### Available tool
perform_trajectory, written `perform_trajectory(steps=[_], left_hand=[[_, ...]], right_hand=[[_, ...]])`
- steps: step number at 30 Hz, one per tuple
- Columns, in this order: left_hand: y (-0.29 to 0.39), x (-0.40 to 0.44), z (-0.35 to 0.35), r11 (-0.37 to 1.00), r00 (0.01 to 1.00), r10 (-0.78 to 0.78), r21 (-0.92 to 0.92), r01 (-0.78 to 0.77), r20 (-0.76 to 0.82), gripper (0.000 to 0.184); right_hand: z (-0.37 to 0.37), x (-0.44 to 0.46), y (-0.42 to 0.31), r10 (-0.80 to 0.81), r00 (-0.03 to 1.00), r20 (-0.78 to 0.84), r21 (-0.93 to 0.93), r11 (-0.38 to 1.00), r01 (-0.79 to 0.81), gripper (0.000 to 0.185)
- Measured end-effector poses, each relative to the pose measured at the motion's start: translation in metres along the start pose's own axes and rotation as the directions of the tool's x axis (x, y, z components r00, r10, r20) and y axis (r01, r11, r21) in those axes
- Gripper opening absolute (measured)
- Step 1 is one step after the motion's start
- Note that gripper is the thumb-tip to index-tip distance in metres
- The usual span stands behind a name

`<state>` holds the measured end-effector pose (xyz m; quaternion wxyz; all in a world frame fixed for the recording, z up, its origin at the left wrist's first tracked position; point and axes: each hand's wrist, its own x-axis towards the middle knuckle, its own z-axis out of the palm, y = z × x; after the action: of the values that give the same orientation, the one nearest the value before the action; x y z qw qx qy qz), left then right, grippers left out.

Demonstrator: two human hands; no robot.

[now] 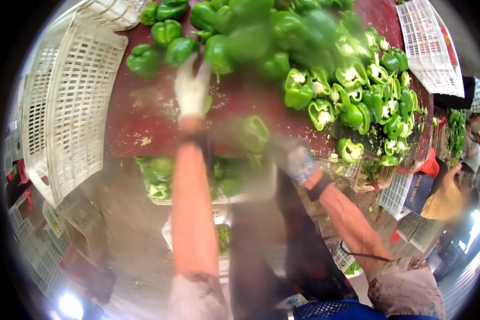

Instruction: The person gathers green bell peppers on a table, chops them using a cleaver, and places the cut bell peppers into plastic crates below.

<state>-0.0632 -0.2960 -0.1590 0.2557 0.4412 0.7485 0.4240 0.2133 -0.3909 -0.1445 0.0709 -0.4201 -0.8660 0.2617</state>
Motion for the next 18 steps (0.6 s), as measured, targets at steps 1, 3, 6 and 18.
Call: perform_trajectory(steps=[1,3,6,18], left_hand=[[0.007,0.02,0.018,0.998,0.997,-0.057,-0.037,0.059,0.058,0.059],[-0.022,0.057,0.056,0.984,0.985,-0.02,-0.172,0.05,0.169,0.06],[-0.027,0.06,0.057,0.994,0.971,-0.099,-0.03,0.108,0.215,0.057],[-0.005,-0.089,0.048,0.937,0.934,-0.347,-0.076,0.341,-0.085,0.051]], right_hand=[[0.006,-0.014,0.01,-0.051,0.976,-0.21,0.001,0.999,0.052,0.023],[-0.008,-0.019,0.012,0.019,0.98,-0.197,-0.119,0.992,-0.044,0.019],[-0.023,-0.017,0.015,0.159,0.975,-0.157,-0.1,0.979,-0.176,0.016],[-0.01,0.058,-0.017,0.118,0.971,-0.206,0.289,0.956,-0.054,0.012]])
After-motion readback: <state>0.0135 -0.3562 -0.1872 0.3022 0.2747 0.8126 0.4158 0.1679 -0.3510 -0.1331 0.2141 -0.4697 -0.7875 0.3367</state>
